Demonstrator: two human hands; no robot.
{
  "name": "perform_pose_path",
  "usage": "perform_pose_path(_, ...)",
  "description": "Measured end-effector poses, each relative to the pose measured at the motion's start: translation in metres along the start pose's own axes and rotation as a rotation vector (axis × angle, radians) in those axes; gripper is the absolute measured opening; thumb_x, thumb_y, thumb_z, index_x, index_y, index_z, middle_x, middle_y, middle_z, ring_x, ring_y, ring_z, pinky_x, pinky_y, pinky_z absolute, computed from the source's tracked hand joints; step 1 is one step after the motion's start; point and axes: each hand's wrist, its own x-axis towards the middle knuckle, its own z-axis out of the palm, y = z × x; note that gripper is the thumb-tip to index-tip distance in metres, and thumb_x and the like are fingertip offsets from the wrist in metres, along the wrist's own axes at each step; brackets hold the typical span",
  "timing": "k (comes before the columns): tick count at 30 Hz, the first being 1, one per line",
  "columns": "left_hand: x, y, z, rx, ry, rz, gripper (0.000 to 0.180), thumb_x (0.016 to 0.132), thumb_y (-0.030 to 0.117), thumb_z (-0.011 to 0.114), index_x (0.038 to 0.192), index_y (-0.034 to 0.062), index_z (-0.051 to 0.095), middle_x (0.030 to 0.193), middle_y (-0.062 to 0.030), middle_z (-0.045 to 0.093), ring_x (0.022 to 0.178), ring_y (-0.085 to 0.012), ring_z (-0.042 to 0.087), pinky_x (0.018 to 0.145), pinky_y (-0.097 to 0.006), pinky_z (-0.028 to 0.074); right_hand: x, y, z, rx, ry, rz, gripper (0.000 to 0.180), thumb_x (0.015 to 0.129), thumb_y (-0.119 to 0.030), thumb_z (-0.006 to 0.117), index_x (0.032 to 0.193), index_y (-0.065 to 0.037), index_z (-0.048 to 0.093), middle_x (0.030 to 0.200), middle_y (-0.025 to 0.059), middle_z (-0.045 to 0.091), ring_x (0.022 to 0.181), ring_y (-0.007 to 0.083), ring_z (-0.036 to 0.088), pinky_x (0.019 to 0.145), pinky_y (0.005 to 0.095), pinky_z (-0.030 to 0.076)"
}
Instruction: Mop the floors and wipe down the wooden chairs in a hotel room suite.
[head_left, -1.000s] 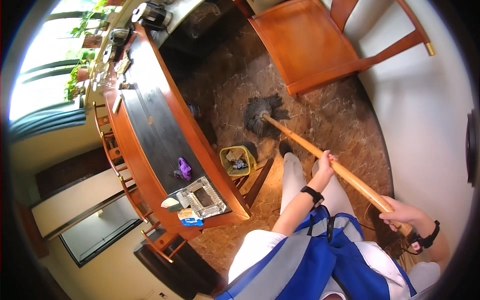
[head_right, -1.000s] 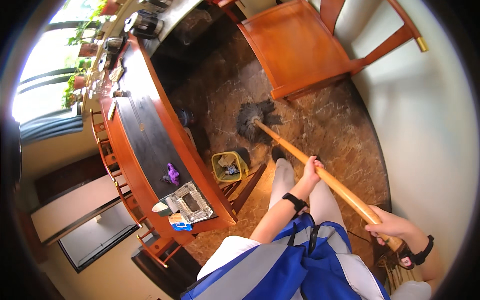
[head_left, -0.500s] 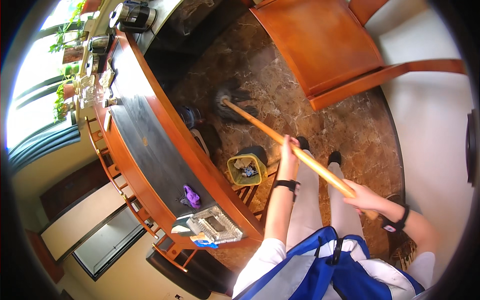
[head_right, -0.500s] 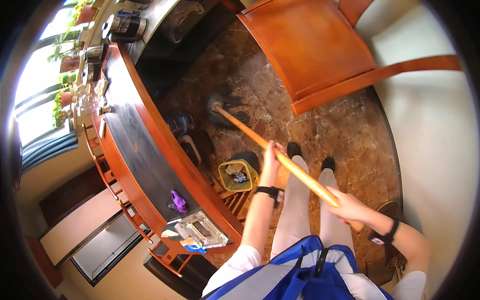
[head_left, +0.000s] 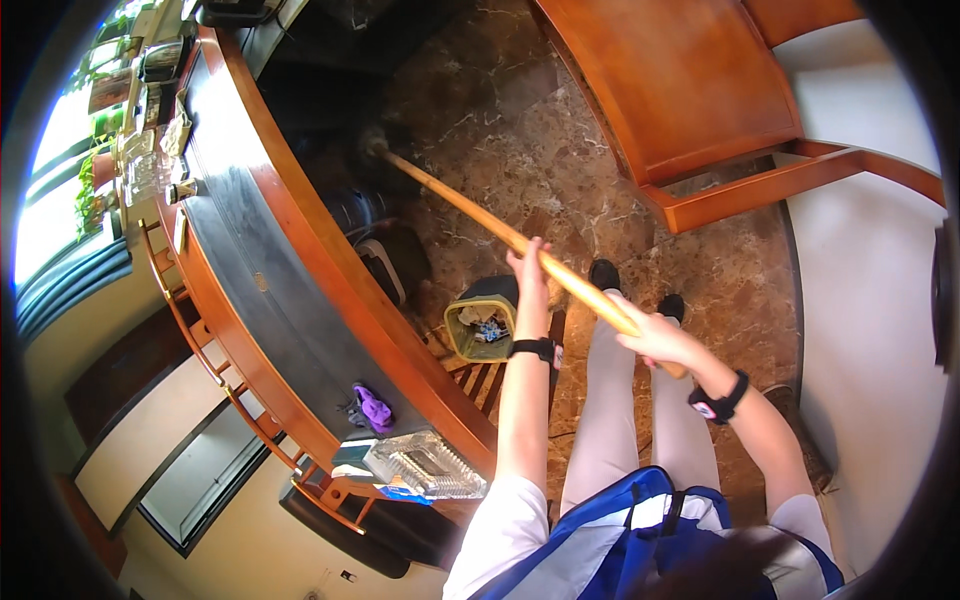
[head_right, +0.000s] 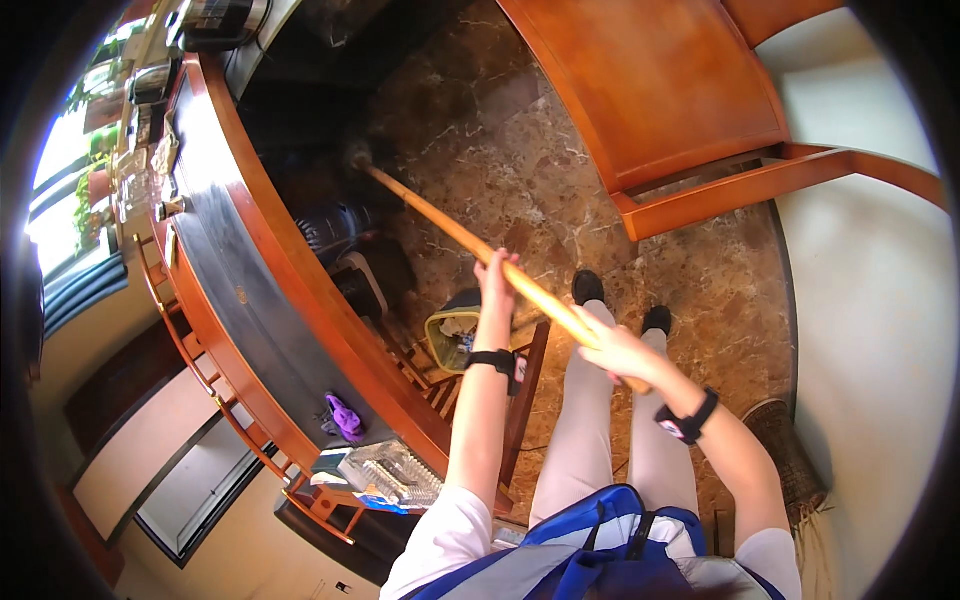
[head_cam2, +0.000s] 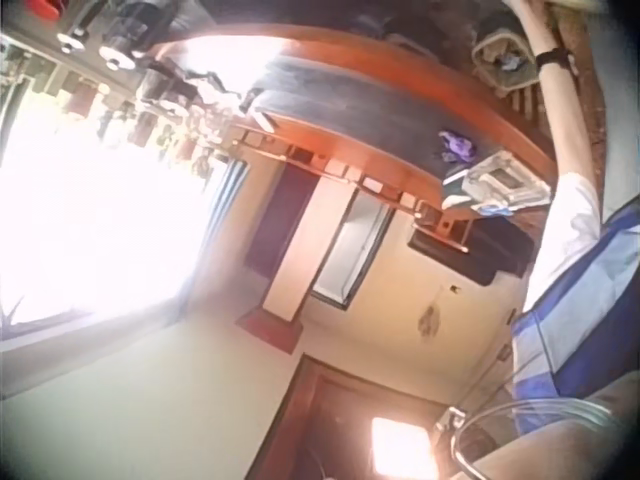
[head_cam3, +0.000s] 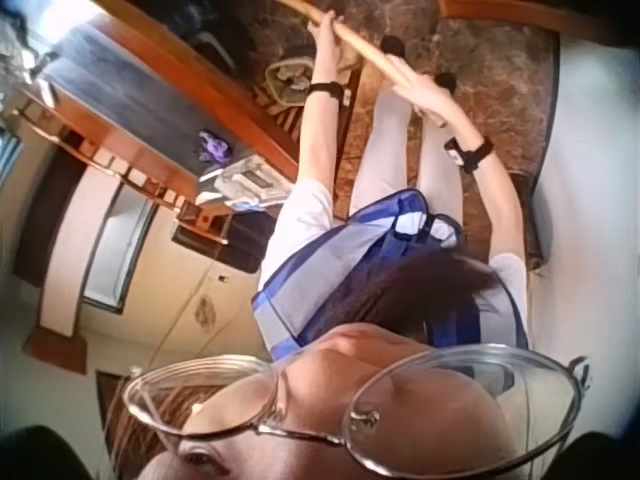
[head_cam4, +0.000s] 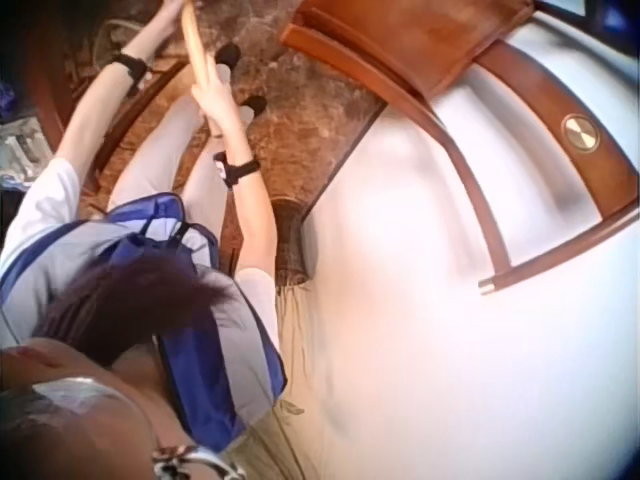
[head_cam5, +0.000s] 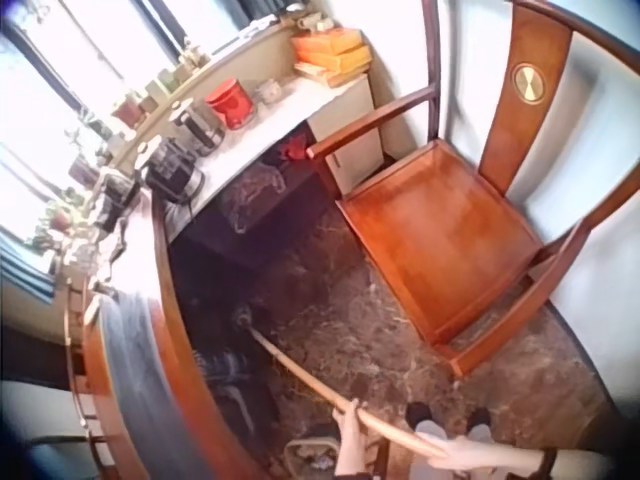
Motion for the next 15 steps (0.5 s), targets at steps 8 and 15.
perform_pose_path(8, -0.078, -0.097, 0.044, -0.076, -0.082, -0.146, 0.034, 0.066, 0.001, 0.051, 0.092, 0.0064, 0.03, 0.074, -0.0096, 0.049, 0.061, -0.0189, 0.052, 0.054, -0.031, 0.045, -0.17, 0.019, -0.048, -0.071, -0.042, 0.356, 0.067, 0.071, -0.009, 0.047, 0.127, -0.017, 0.013, 0.058, 0.006, 0.047, 0.039, 0.0112, 0.044, 0.039, 0.024, 0.04)
perform_pose_path(15, -0.219, -0.14, 0.097, -0.298, -0.095, -0.426, 0.027, 0.065, 0.0, 0.049, 0.085, 0.0029, 0.031, 0.061, -0.0084, 0.046, 0.053, -0.0183, 0.051, 0.051, -0.03, 0.044, -0.298, -0.019, -0.08, -0.116, 0.169, 0.647, 0.066, 0.061, -0.004, 0.054, 0.122, -0.016, 0.031, 0.055, 0.0033, 0.047, 0.035, 0.008, 0.042, 0.035, 0.0209, 0.037)
